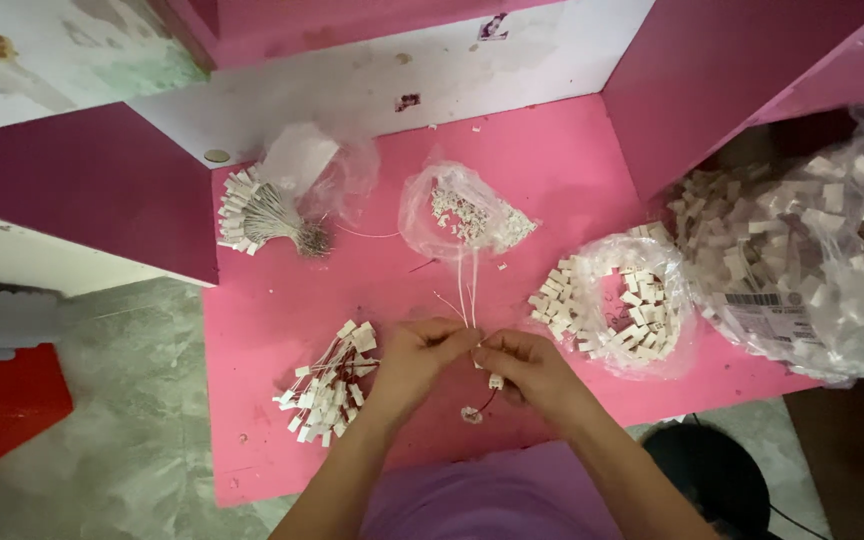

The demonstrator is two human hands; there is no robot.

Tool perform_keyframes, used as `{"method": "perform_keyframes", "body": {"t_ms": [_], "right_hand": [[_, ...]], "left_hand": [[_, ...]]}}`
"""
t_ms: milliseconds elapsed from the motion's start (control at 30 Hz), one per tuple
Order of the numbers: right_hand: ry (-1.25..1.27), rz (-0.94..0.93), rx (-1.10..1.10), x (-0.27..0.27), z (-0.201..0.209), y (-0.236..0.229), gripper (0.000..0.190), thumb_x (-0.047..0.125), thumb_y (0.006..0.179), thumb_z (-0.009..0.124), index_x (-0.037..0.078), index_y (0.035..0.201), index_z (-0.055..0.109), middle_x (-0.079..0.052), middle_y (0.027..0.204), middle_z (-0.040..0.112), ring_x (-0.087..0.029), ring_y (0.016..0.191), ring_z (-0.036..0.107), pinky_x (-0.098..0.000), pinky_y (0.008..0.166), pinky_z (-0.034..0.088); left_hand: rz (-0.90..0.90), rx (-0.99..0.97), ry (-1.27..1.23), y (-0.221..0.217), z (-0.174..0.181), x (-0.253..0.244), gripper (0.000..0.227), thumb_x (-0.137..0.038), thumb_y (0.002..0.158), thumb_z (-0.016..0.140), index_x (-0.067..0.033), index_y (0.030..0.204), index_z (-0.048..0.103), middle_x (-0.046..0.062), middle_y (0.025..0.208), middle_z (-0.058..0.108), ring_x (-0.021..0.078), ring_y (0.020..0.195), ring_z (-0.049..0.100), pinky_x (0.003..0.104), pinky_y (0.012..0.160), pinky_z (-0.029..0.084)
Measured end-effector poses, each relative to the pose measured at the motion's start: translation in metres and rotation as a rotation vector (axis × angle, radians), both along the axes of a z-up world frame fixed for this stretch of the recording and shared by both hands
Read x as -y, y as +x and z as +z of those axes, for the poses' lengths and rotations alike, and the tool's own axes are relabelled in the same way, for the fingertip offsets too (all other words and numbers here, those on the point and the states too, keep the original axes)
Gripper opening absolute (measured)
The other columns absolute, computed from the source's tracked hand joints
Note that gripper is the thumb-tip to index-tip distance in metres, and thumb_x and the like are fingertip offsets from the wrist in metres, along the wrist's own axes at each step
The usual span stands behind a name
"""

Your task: Assembling small white plastic connectors onto thin wires.

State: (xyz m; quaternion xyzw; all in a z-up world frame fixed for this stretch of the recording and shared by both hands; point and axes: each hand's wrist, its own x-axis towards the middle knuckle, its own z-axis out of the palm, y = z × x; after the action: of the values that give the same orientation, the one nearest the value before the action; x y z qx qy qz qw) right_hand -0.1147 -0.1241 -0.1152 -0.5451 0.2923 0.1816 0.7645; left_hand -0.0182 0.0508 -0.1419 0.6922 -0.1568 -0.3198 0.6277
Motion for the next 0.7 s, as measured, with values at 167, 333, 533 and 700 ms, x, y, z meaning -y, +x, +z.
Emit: {"method": "perform_keyframes", "body": {"t_ms": [167,333,533,700], "right_hand": [[-0.100,0.105,0.086,-0.012,0.006,-0.008,0.016,0.022,0.091,0.071,0.006,0.091,0.074,0.005,0.069,0.058,-0.006,0.059,0.047,-0.0249,0.053,0.035],[-0.158,0.239,0.096,-0.009,0.035,-0.006,0.022,0.025,0.090,0.074,0.003,0.092,0.076,0.005,0.071,0.059,-0.005,0.063,0.052,-0.0247,0.056,0.042],[-0.251,-0.150,0.056,0.012,0.088,0.007,0.032,0.026,0.089,0.070,0.006,0.112,0.081,0.006,0.070,0.062,-0.005,0.057,0.045,-0.0239,0.050,0.035],[-0.294,-0.299,0.241,0.016,0.099,0.010,0.026,0.021,0.090,0.074,0.000,0.102,0.083,0.003,0.061,0.051,-0.007,0.052,0.037,-0.0250,0.046,0.029]], "left_hand": [[0.209,-0.303,-0.136,0.017,0.024,0.010,0.022,-0.016,0.089,0.075,-0.0007,0.103,0.082,0.005,0.081,0.074,0.0121,0.070,0.061,0.029,0.063,0.048],[0.262,-0.681,-0.348,0.026,0.059,0.016,0.024,-0.018,0.088,0.068,-0.0039,0.106,0.077,0.007,0.090,0.080,0.0161,0.077,0.072,0.030,0.070,0.059],[0.174,-0.500,-0.336,0.010,0.072,0.017,0.022,-0.014,0.091,0.072,0.0015,0.105,0.077,0.010,0.087,0.077,0.0153,0.071,0.071,0.029,0.064,0.057],[0.083,-0.371,-0.251,0.002,0.087,0.016,0.022,-0.016,0.089,0.079,0.0024,0.100,0.081,0.006,0.078,0.076,0.0093,0.066,0.063,0.025,0.060,0.050]]}}
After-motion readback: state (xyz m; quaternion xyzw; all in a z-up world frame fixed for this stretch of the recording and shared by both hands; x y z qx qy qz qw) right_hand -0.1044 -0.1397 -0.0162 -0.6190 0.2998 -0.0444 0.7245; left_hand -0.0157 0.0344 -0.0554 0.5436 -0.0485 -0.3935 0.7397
